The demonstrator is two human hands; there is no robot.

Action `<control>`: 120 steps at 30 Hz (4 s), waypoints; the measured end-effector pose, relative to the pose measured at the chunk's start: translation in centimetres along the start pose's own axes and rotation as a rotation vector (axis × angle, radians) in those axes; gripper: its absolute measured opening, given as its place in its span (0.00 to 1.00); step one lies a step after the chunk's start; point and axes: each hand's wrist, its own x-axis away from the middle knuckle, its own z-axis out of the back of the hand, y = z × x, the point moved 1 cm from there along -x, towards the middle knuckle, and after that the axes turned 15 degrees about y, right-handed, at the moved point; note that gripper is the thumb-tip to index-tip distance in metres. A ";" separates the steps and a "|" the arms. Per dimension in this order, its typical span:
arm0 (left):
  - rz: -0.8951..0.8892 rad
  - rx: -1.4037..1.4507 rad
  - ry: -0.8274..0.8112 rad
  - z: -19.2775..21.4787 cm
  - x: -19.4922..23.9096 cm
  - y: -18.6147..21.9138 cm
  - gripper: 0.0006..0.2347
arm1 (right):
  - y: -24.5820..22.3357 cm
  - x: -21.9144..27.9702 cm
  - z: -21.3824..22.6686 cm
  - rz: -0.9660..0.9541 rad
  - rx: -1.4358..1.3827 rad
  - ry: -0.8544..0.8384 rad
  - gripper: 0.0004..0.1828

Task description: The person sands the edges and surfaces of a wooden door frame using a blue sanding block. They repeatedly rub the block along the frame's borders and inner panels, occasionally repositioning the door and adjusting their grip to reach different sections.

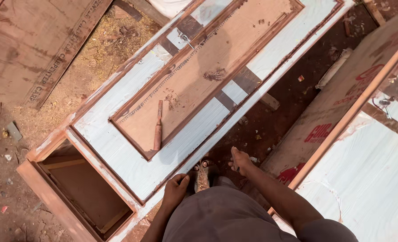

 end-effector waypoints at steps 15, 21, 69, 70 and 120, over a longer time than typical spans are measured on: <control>-0.427 -0.316 -0.224 -6.0 -13.9 7.8 0.14 | -0.4 -9.6 -6.7 0.143 -0.337 0.372 0.38; -0.715 -0.321 -0.059 -15.9 -22.8 12.0 0.12 | -4.0 -13.1 -11.1 0.502 -0.189 0.567 0.31; -1.001 -0.877 0.255 -38.7 -36.7 20.3 0.35 | -33.3 -23.6 9.3 0.668 -0.419 0.510 0.40; -1.024 -0.873 0.255 -38.4 -36.8 20.5 0.35 | -30.0 -21.0 6.7 0.546 -0.428 0.453 0.41; -0.790 -0.900 0.299 -59.5 -46.0 44.0 0.38 | -61.8 -41.0 30.8 0.223 -0.715 0.440 0.28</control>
